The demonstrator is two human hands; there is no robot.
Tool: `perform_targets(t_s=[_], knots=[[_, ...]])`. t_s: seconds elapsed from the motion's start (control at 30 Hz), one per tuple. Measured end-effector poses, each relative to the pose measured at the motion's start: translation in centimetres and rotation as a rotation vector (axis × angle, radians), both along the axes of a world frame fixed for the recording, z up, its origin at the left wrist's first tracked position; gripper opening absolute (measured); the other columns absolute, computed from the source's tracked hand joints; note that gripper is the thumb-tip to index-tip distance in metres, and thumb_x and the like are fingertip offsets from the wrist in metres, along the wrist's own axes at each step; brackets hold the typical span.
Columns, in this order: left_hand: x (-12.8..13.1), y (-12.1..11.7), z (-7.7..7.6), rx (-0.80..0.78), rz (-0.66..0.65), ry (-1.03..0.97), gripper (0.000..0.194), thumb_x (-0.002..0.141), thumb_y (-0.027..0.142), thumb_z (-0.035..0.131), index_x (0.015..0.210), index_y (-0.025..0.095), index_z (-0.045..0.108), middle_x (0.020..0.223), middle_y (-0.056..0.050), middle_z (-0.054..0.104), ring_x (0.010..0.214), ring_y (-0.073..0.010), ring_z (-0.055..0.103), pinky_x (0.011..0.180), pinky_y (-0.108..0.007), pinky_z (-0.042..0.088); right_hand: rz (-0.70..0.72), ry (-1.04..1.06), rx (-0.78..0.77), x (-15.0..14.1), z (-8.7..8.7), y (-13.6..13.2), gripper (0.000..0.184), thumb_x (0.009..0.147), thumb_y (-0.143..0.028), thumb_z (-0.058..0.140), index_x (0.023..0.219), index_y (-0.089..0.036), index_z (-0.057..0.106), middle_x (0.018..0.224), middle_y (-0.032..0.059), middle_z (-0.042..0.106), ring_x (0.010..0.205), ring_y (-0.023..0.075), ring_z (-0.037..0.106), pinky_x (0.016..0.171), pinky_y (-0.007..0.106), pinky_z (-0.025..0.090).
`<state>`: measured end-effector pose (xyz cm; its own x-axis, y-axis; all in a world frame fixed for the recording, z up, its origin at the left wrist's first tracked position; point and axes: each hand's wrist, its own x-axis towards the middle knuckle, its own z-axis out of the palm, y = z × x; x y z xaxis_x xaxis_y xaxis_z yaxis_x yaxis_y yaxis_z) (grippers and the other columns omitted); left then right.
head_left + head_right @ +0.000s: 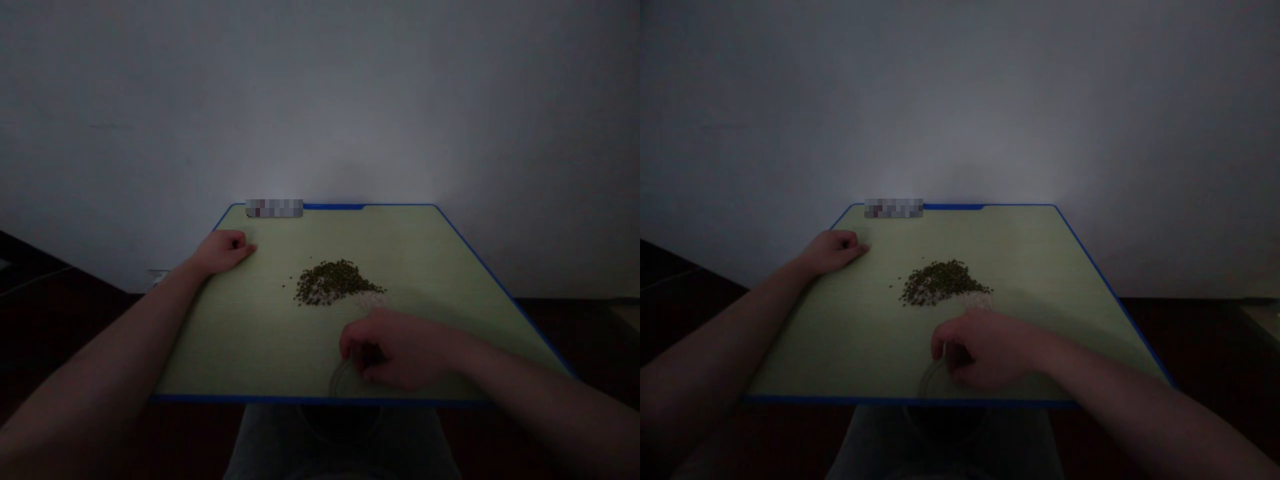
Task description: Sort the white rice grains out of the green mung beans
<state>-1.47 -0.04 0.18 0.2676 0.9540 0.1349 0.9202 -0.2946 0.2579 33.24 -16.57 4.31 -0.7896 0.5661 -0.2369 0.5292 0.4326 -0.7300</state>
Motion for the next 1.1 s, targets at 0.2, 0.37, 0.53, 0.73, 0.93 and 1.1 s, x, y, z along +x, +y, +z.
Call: perform_targets(t_s=[0.2,0.37,0.53,0.73,0.93,1.1], knots=[[-0.1,0.1,-0.2,0.001,-0.005,-0.014,0.039,0.074,0.05,0.048,0.054,0.018,0.038,0.049,0.003,0.037,0.05,-0.0096,0.036,0.052,-0.024,0.027,-0.003,0.023,-0.024,0.5,0.3,0.1,0.031,0.068,-0.007,0.058,0.095,-0.02,0.062,0.073,-0.0021,0.065,0.062,0.0104,0.059,0.054,0.019,0.042],[-0.2,0.2,-0.3,0.003,-0.004,-0.02,0.038,0.073,0.05,0.048,0.054,0.018,0.039,0.049,0.003,0.037,0.05,-0.0095,0.035,0.051,-0.024,0.026,-0.248,0.267,0.054,2.5,0.8,1.9,0.042,0.073,-0.013,0.06,0.114,-0.019,0.058,0.078,0.0001,0.065,0.067,0.0114,0.06,0.061,0.023,0.047],[0.1,-0.1,0.0,-0.01,-0.011,-0.025,0.036,0.073,0.049,0.048,0.055,0.019,0.04,0.048,0.003,0.037,0.049,-0.0098,0.035,0.05,-0.024,0.026,-0.515,0.391,0.33,4.2,3.2,4.9,0.031,0.075,-0.026,0.064,0.106,-0.019,0.065,0.078,0.0023,0.067,0.068,0.0133,0.061,0.063,0.027,0.05],[0.1,-0.1,0.0,0.001,0.011,-0.01,0.036,0.072,0.049,0.049,0.054,0.018,0.04,0.049,0.003,0.039,0.05,-0.0097,0.036,0.051,-0.024,0.026,-0.457,0.34,0.498,4.0,5.8,7.5,0.026,0.075,-0.028,0.064,0.1,-0.022,0.069,0.081,0.0011,0.068,0.076,0.0141,0.061,0.073,0.03,0.049],[-0.1,0.2,-0.3,-0.004,0.016,0.002,0.036,0.073,0.049,0.049,0.055,0.019,0.041,0.049,0.003,0.038,0.05,-0.0104,0.036,0.052,-0.025,0.027,-0.627,0.491,0.334,5.3,1.3,10.5,0.027,0.07,-0.024,0.066,0.096,-0.019,0.068,0.078,0.0014,0.065,0.074,0.014,0.06,0.07,0.029,0.05],[0.1,-0.1,-0.1,-0.015,0.026,-0.014,0.037,0.072,0.05,0.049,0.055,0.019,0.041,0.049,0.002,0.039,0.049,-0.0105,0.037,0.051,-0.025,0.027,-0.711,0.439,0.26,6.3,-1.8,11.9,0.03,0.068,-0.015,0.064,0.098,-0.015,0.064,0.072,0.0009,0.062,0.059,0.0102,0.056,0.055,0.023,0.047]])
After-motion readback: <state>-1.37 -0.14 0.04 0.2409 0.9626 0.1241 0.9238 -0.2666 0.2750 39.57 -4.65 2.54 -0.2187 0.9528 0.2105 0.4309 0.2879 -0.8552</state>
